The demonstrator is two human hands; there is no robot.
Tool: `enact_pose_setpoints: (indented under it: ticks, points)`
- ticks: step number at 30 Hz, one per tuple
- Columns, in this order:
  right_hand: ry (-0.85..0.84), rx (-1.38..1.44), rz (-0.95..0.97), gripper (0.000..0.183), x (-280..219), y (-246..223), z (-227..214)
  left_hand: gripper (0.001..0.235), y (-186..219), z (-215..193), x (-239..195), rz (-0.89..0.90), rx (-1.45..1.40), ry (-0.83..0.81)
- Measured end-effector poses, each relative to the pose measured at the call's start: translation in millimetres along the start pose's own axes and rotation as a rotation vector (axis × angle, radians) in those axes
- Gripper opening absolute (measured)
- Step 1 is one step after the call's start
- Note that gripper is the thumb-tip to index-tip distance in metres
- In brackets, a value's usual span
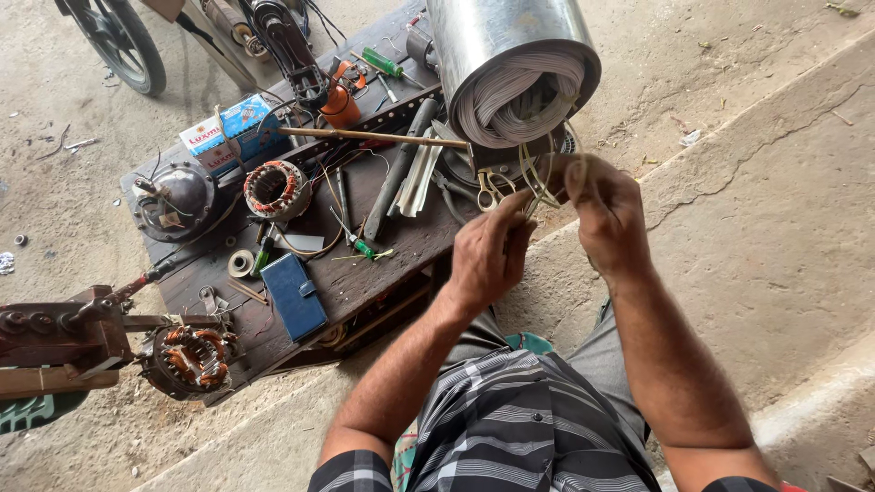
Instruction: The person sits on the ground and works on a motor component, using a screwdriver to manipulate wires and a wooden stick to adjust parts inside a cylindrical metal housing. They repeatedly insert and remove the stick and wires while handling the housing.
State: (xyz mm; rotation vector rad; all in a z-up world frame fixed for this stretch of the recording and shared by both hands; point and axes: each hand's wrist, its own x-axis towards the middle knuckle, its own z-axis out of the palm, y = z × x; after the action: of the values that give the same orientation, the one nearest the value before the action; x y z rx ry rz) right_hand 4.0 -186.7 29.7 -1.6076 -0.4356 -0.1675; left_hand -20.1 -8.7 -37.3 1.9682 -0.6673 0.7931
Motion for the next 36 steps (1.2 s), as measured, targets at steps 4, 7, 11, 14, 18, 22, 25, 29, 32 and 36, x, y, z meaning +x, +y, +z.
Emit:
enact_pose_setpoints:
  ticks: [4, 7, 11, 14, 18, 22, 25, 29, 32, 36]
  points:
    - [-0.022, 0.329, 0.067, 0.048, -6, -5, 2, 0.048, 10, -5, -21, -0.265, -0.038, -0.033]
    - [-0.099, 0.387, 0.067, 0.044, -2, -16, 4, 0.024, 10, -12, -26, -0.174, 0.089, -0.06]
    - [0.112, -0.132, -0.197, 0.036, -5, -37, 14, 0.024, 16, -20, -35, -0.08, 0.164, -0.184]
    - [0.143, -0.098, -0.473, 0.033, 2, -51, 15, 0.031, 33, -21, -44, 0.079, 0.153, -0.292]
    - [0.011, 0.264, -0.482, 0.031, 8, -55, 14, 0.026, 63, -35, -54, 0.091, 0.044, -0.408]
    - [0.009, 0.541, -0.4, 0.033, -20, -44, 31, 0.014, 77, -64, -24, 0.098, 0.036, -0.231]
    - [0.127, 0.849, -0.211, 0.033, -33, -22, 30, 0.014, 77, -87, 20, 0.168, -0.064, -0.051]
    - [0.284, 0.225, -0.214, 0.022, -10, 16, 19, 0.014, 70, -103, 67, 0.203, -0.252, -0.297]
    - [0.312, -0.367, -0.329, 0.018, 18, 35, 27, 0.01, 68, -86, 75, 0.048, -0.307, -0.392]
    - [0.278, -0.518, -0.411, 0.013, 30, 36, 42, 0.014, 76, -49, 48, 0.189, -0.132, -0.364]
